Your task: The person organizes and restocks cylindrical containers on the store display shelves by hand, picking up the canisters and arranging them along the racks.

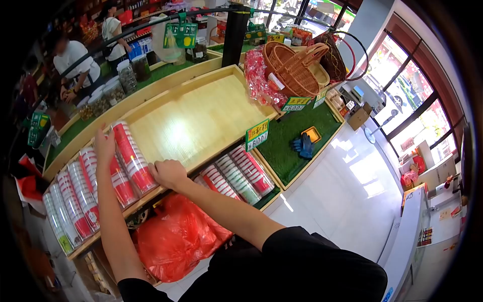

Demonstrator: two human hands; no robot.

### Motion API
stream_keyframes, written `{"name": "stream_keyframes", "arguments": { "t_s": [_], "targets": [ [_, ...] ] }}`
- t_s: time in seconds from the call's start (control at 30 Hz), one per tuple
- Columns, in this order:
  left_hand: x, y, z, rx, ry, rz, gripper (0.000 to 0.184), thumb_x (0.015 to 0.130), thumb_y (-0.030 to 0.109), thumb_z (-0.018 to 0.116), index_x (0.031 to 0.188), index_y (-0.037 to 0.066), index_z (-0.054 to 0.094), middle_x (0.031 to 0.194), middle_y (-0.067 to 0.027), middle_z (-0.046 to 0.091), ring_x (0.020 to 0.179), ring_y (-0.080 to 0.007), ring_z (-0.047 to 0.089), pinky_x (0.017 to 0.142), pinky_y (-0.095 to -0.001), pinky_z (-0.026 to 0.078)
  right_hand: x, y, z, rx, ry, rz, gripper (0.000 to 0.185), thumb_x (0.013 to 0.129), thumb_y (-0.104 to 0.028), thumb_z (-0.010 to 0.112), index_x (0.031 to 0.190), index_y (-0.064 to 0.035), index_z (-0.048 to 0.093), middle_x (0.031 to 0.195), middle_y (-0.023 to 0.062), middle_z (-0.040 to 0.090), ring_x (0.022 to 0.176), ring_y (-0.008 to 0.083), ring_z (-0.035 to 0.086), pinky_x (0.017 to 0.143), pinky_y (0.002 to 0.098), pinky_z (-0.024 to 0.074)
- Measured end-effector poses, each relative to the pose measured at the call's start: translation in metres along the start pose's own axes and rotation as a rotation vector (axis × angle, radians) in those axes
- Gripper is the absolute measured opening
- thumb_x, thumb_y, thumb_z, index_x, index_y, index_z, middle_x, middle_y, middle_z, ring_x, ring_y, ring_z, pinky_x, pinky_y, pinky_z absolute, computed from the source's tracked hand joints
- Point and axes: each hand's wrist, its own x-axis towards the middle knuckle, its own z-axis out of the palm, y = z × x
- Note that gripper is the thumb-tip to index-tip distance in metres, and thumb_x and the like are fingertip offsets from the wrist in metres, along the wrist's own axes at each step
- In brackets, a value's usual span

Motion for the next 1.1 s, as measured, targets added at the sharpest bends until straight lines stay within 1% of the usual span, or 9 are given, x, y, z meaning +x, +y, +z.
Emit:
{"name": "stream_keyframes", "arguments": {
  "t_s": [0.1,0.2,0.33,0.5,0.6,0.77,0.93,1.03,1.1],
  "targets": [
    [-0.005,0.007,0.010,0.236,-0.032,-0.056,0.052,0.087,0.034,0.055,0.132,0.010,0.047,0.130,-0.0123,0.053,0.115,-0.0306,0.052,0.100,-0.0441,0.035,0.001,0.000,-0.001,-0.022,0.000,-0.016,0.050,0.094,-0.038,0.038,0.073,-0.0025,0.066,0.072,0.0223,0.065,0.068,0.0395,0.064,0.066,0.0484,0.0509],
    [-0.015,0.014,0.023,0.375,-0.005,0.023,0.052,0.088,0.034,0.054,0.135,0.014,0.046,0.137,-0.0100,0.048,0.132,-0.0262,0.038,0.107,-0.0514,0.019,0.001,-0.001,-0.002,-0.065,-0.045,-0.086,0.045,0.094,-0.038,0.039,0.079,-0.0048,0.066,0.072,0.0204,0.065,0.067,0.0393,0.063,0.065,0.0485,0.0501],
    [-0.008,0.017,0.040,0.393,-0.049,0.006,0.057,0.088,0.037,0.053,0.139,0.015,0.040,0.142,-0.0104,0.043,0.132,-0.0299,0.036,0.107,-0.0528,0.020,-0.005,0.003,-0.010,-0.012,-0.123,-0.079,0.044,0.091,-0.044,0.045,0.083,-0.0048,0.064,0.074,0.0187,0.065,0.069,0.0385,0.063,0.065,0.0483,0.0495],
    [0.016,0.032,0.053,0.423,-0.105,-0.247,0.065,0.085,0.044,0.055,0.141,0.019,0.036,0.147,-0.0102,0.036,0.130,-0.0440,0.033,0.106,-0.0584,0.020,-0.010,0.013,-0.022,0.101,-0.238,-0.300,0.061,0.075,-0.062,0.062,0.099,-0.0073,0.050,0.073,0.0159,0.065,0.071,0.0385,0.063,0.066,0.0462,0.0498],
    [-0.003,0.040,0.056,0.456,-0.009,-0.155,0.065,0.083,0.046,0.057,0.139,0.021,0.038,0.147,-0.0100,0.036,0.127,-0.0483,0.034,0.106,-0.0593,0.021,-0.008,0.015,-0.015,0.046,-0.214,-0.317,0.068,0.070,-0.063,0.067,0.104,-0.0077,0.046,0.074,0.0157,0.065,0.071,0.0387,0.063,0.066,0.0465,0.0498],
    [0.002,0.010,0.059,0.464,0.080,-0.069,0.063,0.082,0.044,0.059,0.137,0.021,0.040,0.144,-0.0081,0.039,0.125,-0.0475,0.037,0.104,-0.0569,0.027,-0.008,0.009,-0.013,-0.001,-0.202,-0.273,0.070,0.067,-0.063,0.069,0.102,-0.0065,0.048,0.073,0.0169,0.064,0.072,0.0392,0.063,0.065,0.0474,0.0496],
    [-0.012,0.056,0.045,0.394,0.108,-0.153,0.058,0.083,0.039,0.058,0.135,0.022,0.042,0.141,-0.0061,0.043,0.122,-0.0482,0.039,0.103,-0.0535,0.031,-0.007,0.006,-0.022,0.015,-0.278,-0.218,0.077,0.060,-0.063,0.073,0.104,-0.0062,0.048,0.074,0.0194,0.064,0.074,0.0400,0.063,0.067,0.0473,0.0500],
    [-0.016,0.070,0.032,0.299,0.160,-0.195,0.058,0.082,0.034,0.062,0.134,0.016,0.043,0.139,-0.0109,0.043,0.123,-0.0434,0.041,0.103,-0.0566,0.027,-0.009,0.007,-0.023,0.023,-0.258,-0.223,0.080,0.060,-0.063,0.074,0.107,-0.0055,0.045,0.076,0.0195,0.065,0.075,0.0403,0.063,0.068,0.0472,0.0503],
    [-0.011,0.053,0.025,0.245,0.350,0.212,0.058,0.079,0.028,0.065,0.131,0.012,0.045,0.136,-0.0117,0.046,0.124,-0.0358,0.043,0.103,-0.0537,0.027,-0.009,0.007,-0.024,0.034,-0.276,-0.248,0.084,0.060,-0.063,0.074,0.111,-0.0048,0.042,0.079,0.0202,0.065,0.076,0.0408,0.063,0.069,0.0475,0.0506]
  ]
}}
